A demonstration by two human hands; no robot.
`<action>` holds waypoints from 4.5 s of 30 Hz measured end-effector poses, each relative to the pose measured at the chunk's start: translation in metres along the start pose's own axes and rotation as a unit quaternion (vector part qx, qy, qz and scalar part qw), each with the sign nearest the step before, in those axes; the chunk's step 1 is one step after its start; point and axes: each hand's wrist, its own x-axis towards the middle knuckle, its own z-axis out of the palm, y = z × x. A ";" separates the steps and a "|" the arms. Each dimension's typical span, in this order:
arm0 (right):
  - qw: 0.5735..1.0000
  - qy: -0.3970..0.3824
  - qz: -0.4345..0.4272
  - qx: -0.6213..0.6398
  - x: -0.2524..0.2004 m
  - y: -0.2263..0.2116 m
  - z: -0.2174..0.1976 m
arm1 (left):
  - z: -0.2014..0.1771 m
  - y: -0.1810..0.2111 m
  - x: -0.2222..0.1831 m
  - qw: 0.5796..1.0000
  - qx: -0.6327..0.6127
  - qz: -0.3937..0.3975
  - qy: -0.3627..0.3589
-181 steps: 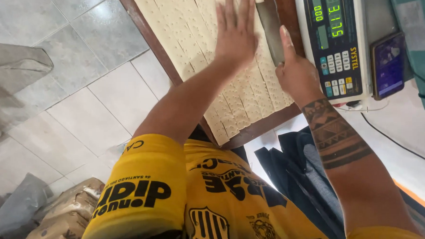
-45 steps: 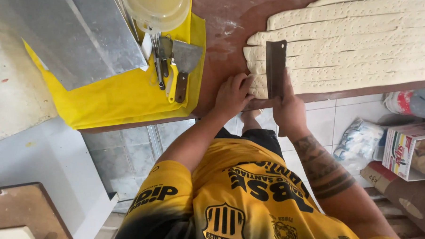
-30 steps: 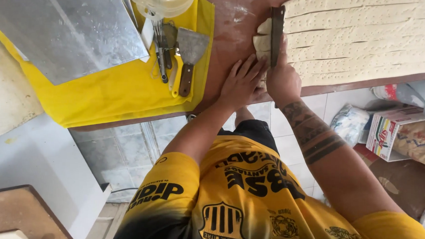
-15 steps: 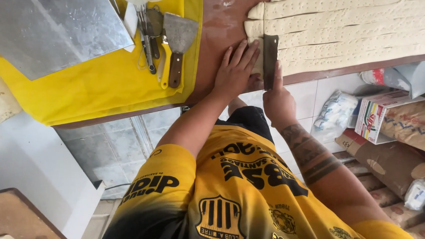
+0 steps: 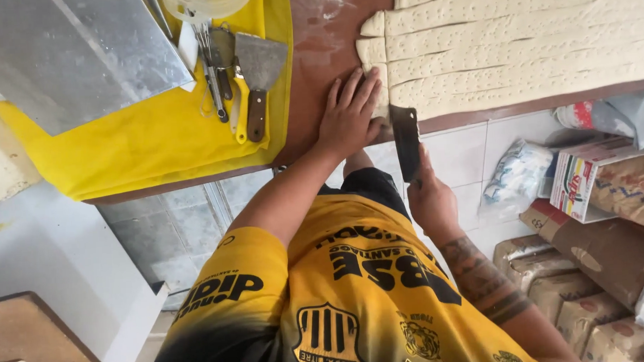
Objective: Cutting a sheet of dough into small squares using a cleaver after using a docker roller.
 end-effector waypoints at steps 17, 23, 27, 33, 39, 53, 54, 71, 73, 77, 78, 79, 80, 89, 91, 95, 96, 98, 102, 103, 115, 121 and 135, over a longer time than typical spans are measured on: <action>0.990 0.092 -0.030 0.105 0.144 -0.032 -0.084 | 0.011 -0.017 0.132 0.981 -0.059 -0.162 0.087; 0.978 0.082 -0.027 0.188 0.108 -0.013 -0.081 | 0.046 -0.022 0.221 0.954 -0.039 -0.287 -0.078; 0.969 0.040 0.095 0.223 0.095 0.001 -0.089 | -0.012 -0.022 0.243 0.890 -0.281 -0.309 -0.185; 0.963 0.049 0.116 0.240 0.105 0.017 -0.085 | 0.000 -0.058 0.214 0.855 -0.356 -0.341 -0.162; 0.977 0.100 -0.073 0.172 0.141 0.016 -0.061 | 0.024 -0.064 0.191 0.972 -0.161 -0.168 -0.029; 0.997 0.027 -0.062 -0.032 0.191 -0.079 -0.097 | 0.012 -0.054 0.134 0.999 0.033 0.029 0.002; 0.999 -0.007 -0.026 -0.030 0.191 -0.087 -0.105 | 0.014 -0.051 0.129 0.996 0.072 0.028 -0.042; 0.998 -0.038 -0.004 -0.044 0.139 -0.049 -0.057 | -0.007 -0.020 0.102 0.995 0.041 0.001 -0.094; 0.999 -0.048 0.016 -0.010 0.142 -0.047 -0.051 | -0.016 0.000 0.078 0.989 0.007 0.060 -0.138; 0.999 -0.042 0.018 -0.024 0.137 -0.048 -0.059 | -0.023 0.026 0.039 0.980 -0.012 0.066 -0.189; 0.999 -0.049 0.012 -0.008 0.134 -0.049 -0.063 | -0.018 0.027 0.037 0.983 0.041 0.064 -0.167; 0.998 -0.058 0.009 0.009 0.129 -0.050 -0.068 | -0.014 0.029 0.034 0.983 0.093 0.062 -0.146; 0.998 -0.058 0.010 0.008 0.119 -0.049 -0.070 | -0.015 0.031 0.035 0.983 0.091 0.063 -0.145; 0.997 -0.064 0.036 -0.012 0.073 -0.013 -0.016 | -0.004 0.038 0.028 0.989 0.082 0.038 -0.121; 1.000 -0.019 0.011 -0.005 0.077 -0.004 0.006 | -0.007 0.040 0.031 0.989 0.020 0.007 -0.146; 0.994 -0.071 0.072 0.029 0.071 -0.026 -0.041 | -0.005 0.038 0.034 0.986 0.042 0.015 -0.158; 0.993 -0.095 0.073 0.018 0.064 -0.028 -0.052 | -0.005 0.038 0.035 0.990 0.047 0.015 -0.135; 0.989 -0.123 0.087 0.009 0.043 -0.012 -0.058 | -0.008 0.041 0.033 0.991 0.043 0.022 -0.122; 1.000 -0.015 -0.020 0.010 0.045 0.032 -0.043 | 0.000 0.046 0.039 0.997 0.023 -0.012 -0.075; 0.999 0.031 0.021 -0.014 0.043 0.040 -0.038 | 0.004 0.056 0.032 0.998 0.023 -0.031 -0.041; 0.999 0.017 -0.036 -0.022 0.211 -0.031 -0.105 | 0.008 0.043 0.060 0.980 0.018 0.038 -0.196; 0.999 0.002 -0.032 0.010 0.217 -0.033 -0.093 | 0.003 0.046 0.069 0.967 -0.015 0.022 -0.252; 0.997 -0.078 0.023 -0.001 0.093 0.003 -0.078 | 0.007 0.051 0.064 0.991 0.064 0.010 -0.121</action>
